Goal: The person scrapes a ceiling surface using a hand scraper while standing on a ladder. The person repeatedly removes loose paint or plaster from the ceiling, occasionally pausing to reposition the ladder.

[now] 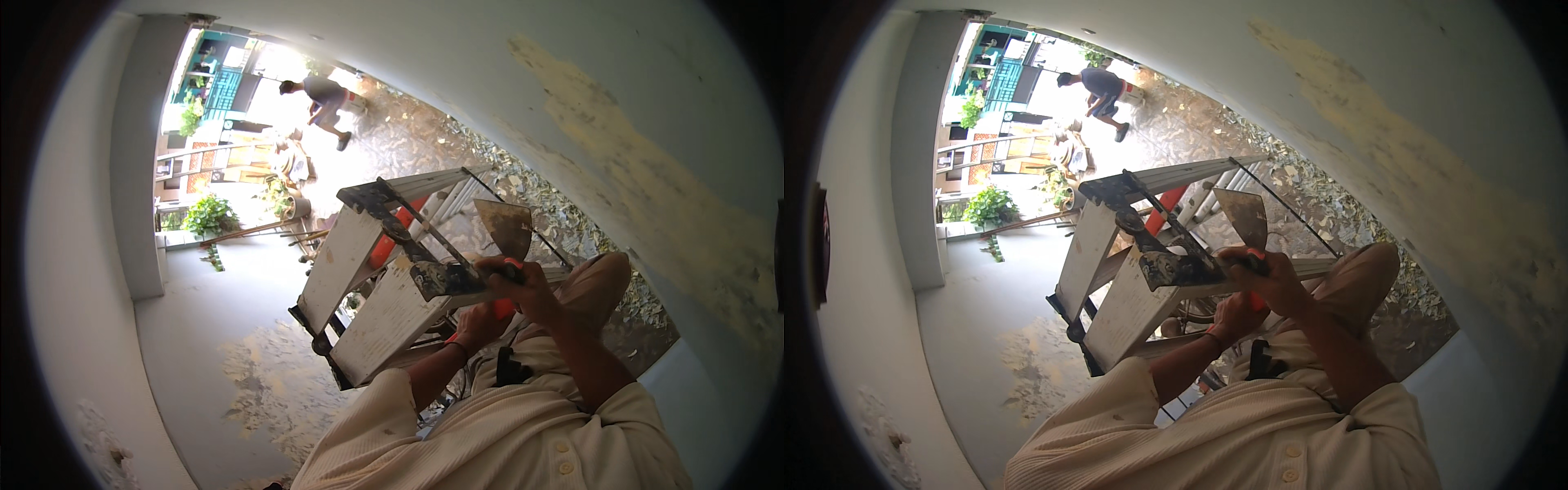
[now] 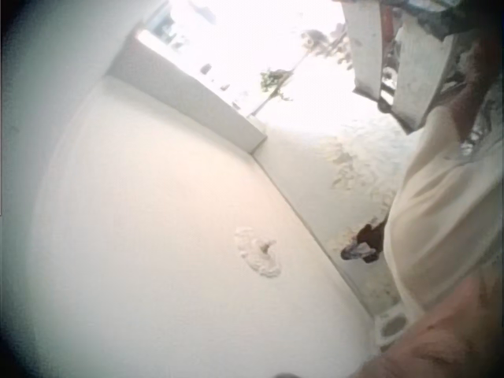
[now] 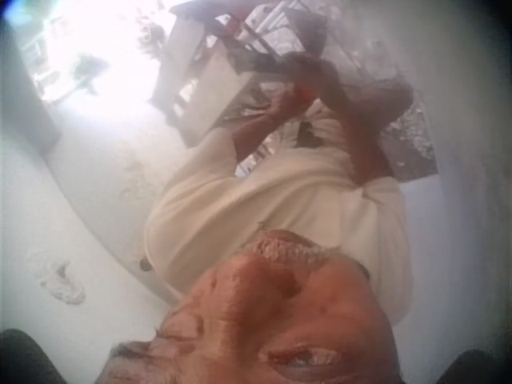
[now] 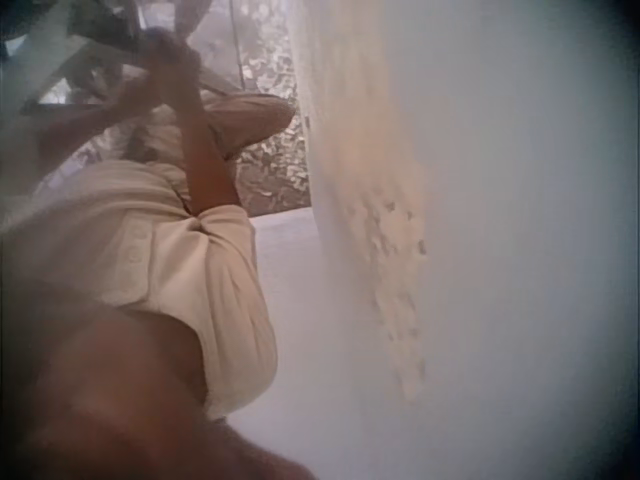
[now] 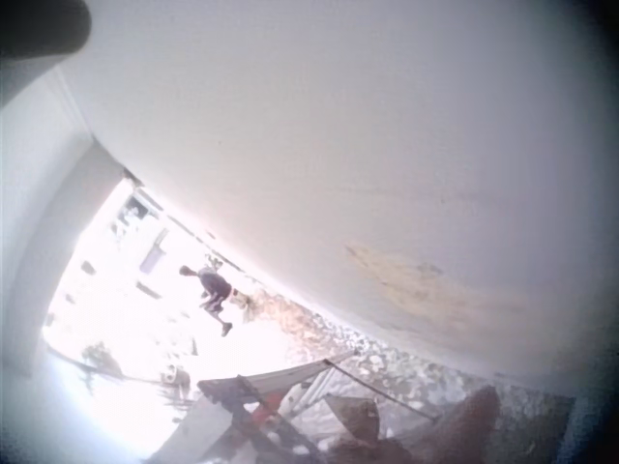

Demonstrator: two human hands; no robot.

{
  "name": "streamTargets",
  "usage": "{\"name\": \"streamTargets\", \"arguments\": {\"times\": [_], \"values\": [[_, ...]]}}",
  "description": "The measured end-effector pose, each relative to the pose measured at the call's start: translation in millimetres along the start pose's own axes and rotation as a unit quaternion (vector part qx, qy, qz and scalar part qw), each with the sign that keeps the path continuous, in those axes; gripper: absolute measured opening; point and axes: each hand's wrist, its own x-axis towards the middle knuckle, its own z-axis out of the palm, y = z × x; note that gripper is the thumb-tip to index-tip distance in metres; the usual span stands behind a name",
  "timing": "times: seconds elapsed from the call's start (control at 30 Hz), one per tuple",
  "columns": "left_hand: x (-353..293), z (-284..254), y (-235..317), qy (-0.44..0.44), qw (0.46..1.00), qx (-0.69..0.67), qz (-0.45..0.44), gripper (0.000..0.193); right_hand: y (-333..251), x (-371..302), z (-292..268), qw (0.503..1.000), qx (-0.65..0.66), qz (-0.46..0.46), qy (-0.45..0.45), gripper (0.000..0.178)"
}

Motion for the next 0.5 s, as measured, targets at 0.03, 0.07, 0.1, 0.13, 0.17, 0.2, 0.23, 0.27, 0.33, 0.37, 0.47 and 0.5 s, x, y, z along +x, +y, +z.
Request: {"name": "streamTargets", "arguments": {"times": [0.03,0.07,0.1,0.13,0.17,0.2,0.23,0.27,0.33,0.37,0.47,0.5], "values": [[1,-5,1,-0.005,1.0,-0.001,0.012,0.06,1,1,0,1.0,0.001,-0.001,0.007,0.032],[0,-10,3,-0.009,1.0,-0.003,0.025,0.062,3,1,1,1.0,0.001,-0.002,0.013,0.031],[1,-14,3,-0.014,0.999,-0.004,0.037,0.064,3,0,2,1.0,0.002,-0.003,0.02,0.031],[2,-12,0,-0.012,0.999,-0.005,0.04,0.065,3,0,3,1.0,0.001,-0.009,0.019,0.031],[3,-8,-5,-0.011,0.999,-0.005,0.043,0.067,2,0,3,1.0,0.0,-0.014,0.017,0.031],[2,-5,-8,-0.009,0.999,-0.005,0.046,0.068,1,0,3,1.0,-0.001,-0.02,0.016,0.031],[2,-6,-6,-0.003,0.999,-0.008,0.033,0.067,3,0,2,1.0,-0.005,-0.017,0.016,0.031],[0,-7,-3,0.003,1.0,-0.01,0.019,0.066,4,0,2,1.0,-0.01,-0.013,0.015,0.031],[-1,-10,1,0.004,1.0,-0.008,0.002,0.065,7,0,0,1.0,-0.009,-0.005,0.013,0.031],[-1,-11,2,-0.001,1.0,-0.003,-0.002,0.064,7,1,-1,1.0,-0.004,0.0,0.011,0.031],[-3,-10,-1,0.0,1.0,-0.002,0.007,0.062,2,-1,4,1.0,-0.002,0.009,0.029,0.031],[-3,-10,-3,0.004,1.0,-0.003,0.013,0.061,1,0,7,0.999,-0.003,0.011,0.039,0.032]]}}
